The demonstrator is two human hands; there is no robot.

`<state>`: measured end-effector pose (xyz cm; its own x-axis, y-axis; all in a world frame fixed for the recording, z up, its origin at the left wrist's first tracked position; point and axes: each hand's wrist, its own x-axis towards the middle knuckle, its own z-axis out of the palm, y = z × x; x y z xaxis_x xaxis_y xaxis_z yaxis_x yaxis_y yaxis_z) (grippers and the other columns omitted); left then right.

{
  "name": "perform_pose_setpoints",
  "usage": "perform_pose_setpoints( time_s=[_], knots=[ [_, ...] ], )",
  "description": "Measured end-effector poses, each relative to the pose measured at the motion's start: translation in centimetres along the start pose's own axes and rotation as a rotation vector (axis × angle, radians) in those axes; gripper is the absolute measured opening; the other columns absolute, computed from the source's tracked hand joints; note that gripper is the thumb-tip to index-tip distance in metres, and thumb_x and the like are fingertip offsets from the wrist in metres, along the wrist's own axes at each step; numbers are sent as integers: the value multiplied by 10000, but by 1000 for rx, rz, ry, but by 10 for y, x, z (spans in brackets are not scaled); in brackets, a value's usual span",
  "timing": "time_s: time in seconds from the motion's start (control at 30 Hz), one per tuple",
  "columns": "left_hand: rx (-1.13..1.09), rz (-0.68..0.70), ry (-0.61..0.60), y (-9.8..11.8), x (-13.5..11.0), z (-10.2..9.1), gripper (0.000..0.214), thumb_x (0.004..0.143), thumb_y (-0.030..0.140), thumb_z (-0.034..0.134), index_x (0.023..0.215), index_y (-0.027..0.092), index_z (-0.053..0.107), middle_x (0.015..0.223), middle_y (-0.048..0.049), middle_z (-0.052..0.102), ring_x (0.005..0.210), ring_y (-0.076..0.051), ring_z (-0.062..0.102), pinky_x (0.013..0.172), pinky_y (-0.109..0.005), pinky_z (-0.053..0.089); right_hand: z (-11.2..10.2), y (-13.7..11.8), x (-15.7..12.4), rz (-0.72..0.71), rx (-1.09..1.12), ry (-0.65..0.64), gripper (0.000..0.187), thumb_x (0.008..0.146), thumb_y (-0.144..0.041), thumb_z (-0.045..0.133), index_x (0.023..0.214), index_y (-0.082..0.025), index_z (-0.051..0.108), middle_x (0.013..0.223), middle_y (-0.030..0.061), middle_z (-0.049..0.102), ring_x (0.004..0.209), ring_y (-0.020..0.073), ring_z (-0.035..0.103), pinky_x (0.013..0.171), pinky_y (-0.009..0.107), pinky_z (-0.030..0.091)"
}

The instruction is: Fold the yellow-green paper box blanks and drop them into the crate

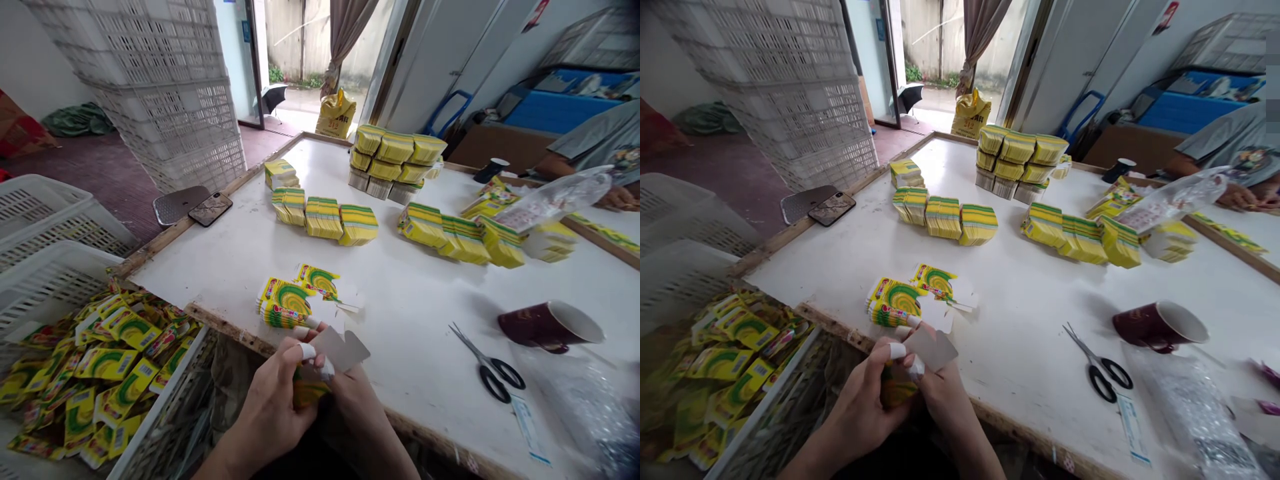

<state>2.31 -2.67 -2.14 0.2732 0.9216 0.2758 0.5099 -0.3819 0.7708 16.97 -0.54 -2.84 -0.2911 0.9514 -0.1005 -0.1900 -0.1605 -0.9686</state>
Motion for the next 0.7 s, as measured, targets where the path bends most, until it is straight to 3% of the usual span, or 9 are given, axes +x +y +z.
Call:
perform_pose_setpoints(
  time_s=[0.07,0.13,0.2,0.27,0.37,0.47,0.53,0.7],
  knots=[
    [-45,-66,-54,0,1,-1,506,743,113,618,1138,280,351,961,-20,612,794,-188,657,694,-295,533,-1,-1,-2,-102,-75,-28,707,826,-637,621,1405,-255,486,1342,119,600,1258,328,545,1066,481,438],
    [-92,-111,-99,-2,1,2,543,757,142,608,1192,269,308,935,-21,628,747,-190,658,664,-306,541,-1,-2,-5,-200,-217,-100,678,864,-540,637,1452,-268,437,1452,114,510,1335,319,481,1114,466,391],
    [-73,-115,-44,-6,-1,8,686,749,160,618,1301,249,221,1099,-96,625,905,-239,675,751,-367,563,-1,0,-7,-287,-378,-147,529,945,-340,574,1455,-295,443,1511,94,449,1381,287,437,1144,449,355],
    [25,-119,73,-10,-3,14,804,720,142,631,1374,230,171,1317,-180,518,1179,-308,582,916,-462,525,-3,3,-7,-375,-468,-97,463,974,-178,462,1411,-325,506,1510,72,458,1364,250,470,1122,414,396],
    [151,-165,160,-15,-6,15,756,671,72,611,1354,222,323,1370,-168,486,1290,-340,483,1022,-543,440,-10,9,-4,-461,-569,26,533,943,-89,437,1416,-327,499,1506,77,466,1351,248,490,1076,393,459],
    [155,-232,164,-19,-3,4,647,636,88,653,1247,223,490,1193,-115,634,1106,-326,606,941,-522,494,-16,13,-4,-449,-775,-48,653,910,-105,513,1516,-268,333,1567,130,356,1424,300,373,1094,440,430],
    [130,-234,150,-21,0,-6,619,613,138,717,1206,227,564,1139,-107,682,1043,-335,640,905,-501,513,-17,14,-4,-399,-857,-138,669,914,-124,525,1529,-250,297,1577,156,322,1428,310,363,1076,439,447],
    [47,-277,52,-21,6,-20,620,641,298,784,1231,249,600,1093,-103,728,966,-339,684,859,-459,527,-20,-3,0,-310,-848,-214,348,928,-175,561,1264,-255,597,1442,137,481,1261,277,561,983,369,518]
  ],
)
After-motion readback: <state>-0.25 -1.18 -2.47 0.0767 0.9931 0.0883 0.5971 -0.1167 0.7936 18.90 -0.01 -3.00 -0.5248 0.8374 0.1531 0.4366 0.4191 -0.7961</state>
